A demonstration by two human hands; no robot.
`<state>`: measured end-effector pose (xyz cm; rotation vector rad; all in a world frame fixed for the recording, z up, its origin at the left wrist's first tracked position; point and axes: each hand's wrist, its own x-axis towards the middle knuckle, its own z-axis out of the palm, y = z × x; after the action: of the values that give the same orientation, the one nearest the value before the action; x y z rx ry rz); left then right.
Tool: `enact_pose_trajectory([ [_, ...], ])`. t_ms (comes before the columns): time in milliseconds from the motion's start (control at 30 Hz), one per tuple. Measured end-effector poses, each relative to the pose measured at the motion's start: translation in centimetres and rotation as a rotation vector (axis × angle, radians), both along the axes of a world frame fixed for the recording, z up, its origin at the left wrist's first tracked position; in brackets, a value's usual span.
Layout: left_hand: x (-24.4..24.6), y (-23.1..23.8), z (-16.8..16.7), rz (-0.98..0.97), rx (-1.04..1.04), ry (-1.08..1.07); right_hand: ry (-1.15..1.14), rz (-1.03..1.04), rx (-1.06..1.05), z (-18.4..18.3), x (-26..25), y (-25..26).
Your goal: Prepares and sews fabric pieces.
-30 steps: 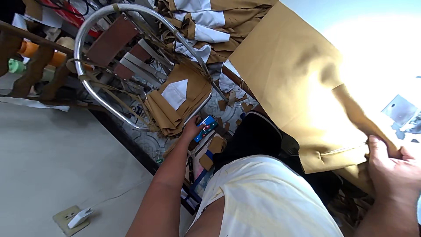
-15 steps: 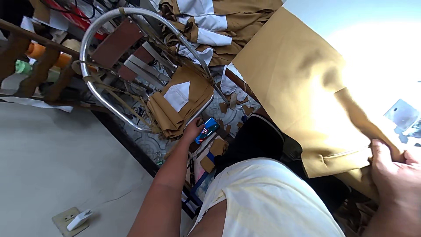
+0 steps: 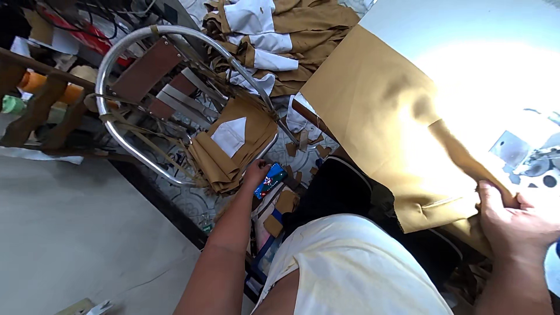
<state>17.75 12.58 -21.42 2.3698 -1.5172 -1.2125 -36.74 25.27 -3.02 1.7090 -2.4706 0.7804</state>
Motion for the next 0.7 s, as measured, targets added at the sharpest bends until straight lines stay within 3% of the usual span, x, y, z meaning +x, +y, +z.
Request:
enact_pose_trajectory([
  [367,-0.8,-0.3,-0.3,0.032,0.013,-0.042,-0.004,0.05,0.017,0.6,-0.4,0.0],
  [567,0.1,-0.2,0.1,0.01,0.037,0.022,-0.21,0.106,0.29,1.4,-4.2,1.3],
  [700,0.6,-0.1,0.0,0.004,0.061,0.033,-0.404,0.061,0.515,5.0,-4.1,1.4],
])
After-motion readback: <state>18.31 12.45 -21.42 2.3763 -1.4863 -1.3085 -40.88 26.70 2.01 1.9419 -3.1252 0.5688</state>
